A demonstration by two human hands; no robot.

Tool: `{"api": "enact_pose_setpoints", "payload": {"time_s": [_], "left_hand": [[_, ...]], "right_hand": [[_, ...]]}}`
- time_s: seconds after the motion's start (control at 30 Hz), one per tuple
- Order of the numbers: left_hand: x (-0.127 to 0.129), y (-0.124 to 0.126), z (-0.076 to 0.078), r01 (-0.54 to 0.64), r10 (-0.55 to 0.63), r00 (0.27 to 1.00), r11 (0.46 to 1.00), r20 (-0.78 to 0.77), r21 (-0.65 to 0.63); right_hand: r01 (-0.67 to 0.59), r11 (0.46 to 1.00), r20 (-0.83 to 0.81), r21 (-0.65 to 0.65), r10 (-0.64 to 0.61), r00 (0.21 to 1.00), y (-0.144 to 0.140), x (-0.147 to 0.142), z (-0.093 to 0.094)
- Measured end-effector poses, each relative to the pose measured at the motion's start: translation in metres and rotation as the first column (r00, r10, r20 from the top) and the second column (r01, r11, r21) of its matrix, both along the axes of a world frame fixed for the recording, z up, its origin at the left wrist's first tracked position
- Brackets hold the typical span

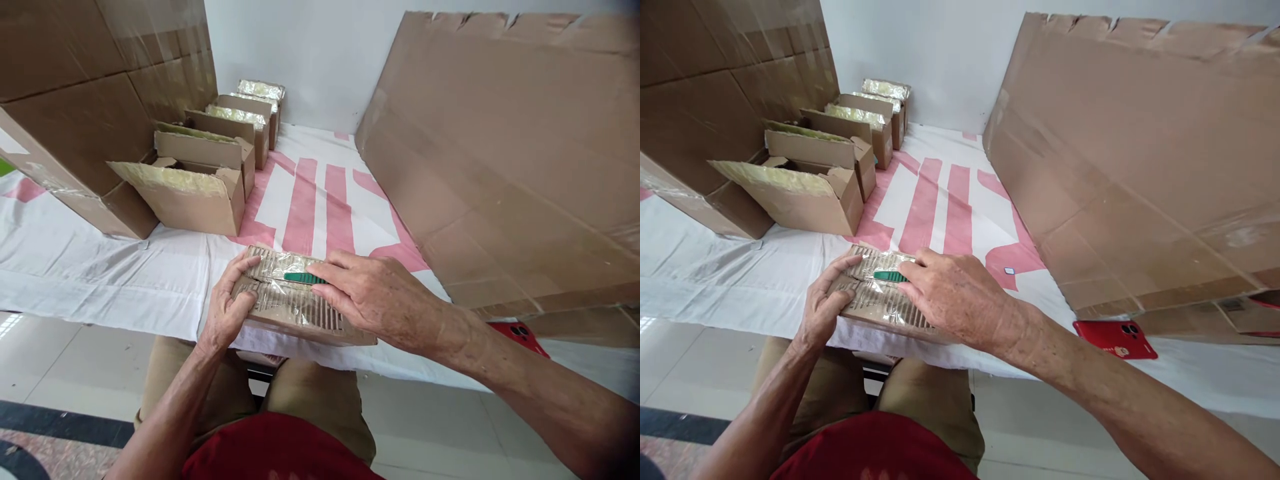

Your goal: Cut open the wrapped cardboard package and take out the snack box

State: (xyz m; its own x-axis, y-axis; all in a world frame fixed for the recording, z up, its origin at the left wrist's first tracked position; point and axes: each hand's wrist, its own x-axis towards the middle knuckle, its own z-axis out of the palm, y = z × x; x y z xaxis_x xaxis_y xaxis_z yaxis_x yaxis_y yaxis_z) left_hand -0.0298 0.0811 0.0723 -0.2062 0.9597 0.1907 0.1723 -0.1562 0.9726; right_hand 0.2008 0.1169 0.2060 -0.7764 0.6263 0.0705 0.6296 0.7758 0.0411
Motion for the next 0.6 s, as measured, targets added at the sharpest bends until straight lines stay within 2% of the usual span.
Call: {"api": "enact_pose_setpoints", "payload": {"time_s": [0.2, 0.37, 0.47, 0.6], "left_hand": [[-0.001, 0.000, -0.002, -0.001, 0.001, 1.000, 1.000, -0.014, 0.011], [-0.002, 0.000, -0.004, -0.001, 0.001, 1.000, 1.000, -0.029, 0.004], [-0.002, -0.001, -0.004, -0.003, 0.004, 0.999, 1.000, -0.037, 0.007], [-0.002, -0.002, -0.003, -0.009, 0.010, 0.999, 1.000, -0.034, 0.012]], "right_hand": [[0.034, 0.998, 0.150, -0.044, -0.027, 0.988, 0.002, -0.007, -0.011], [0.033, 0.999, 0.237, -0.036, -0.023, 0.971, -0.001, -0.011, 0.002], [-0.017, 0.998, 0.215, -0.059, 0.029, 0.976, 0.001, 0.000, 0.012], [-0.114, 0.987, 0.107, -0.118, 0.127, 0.986, 0.004, 0.028, 0.015]]}}
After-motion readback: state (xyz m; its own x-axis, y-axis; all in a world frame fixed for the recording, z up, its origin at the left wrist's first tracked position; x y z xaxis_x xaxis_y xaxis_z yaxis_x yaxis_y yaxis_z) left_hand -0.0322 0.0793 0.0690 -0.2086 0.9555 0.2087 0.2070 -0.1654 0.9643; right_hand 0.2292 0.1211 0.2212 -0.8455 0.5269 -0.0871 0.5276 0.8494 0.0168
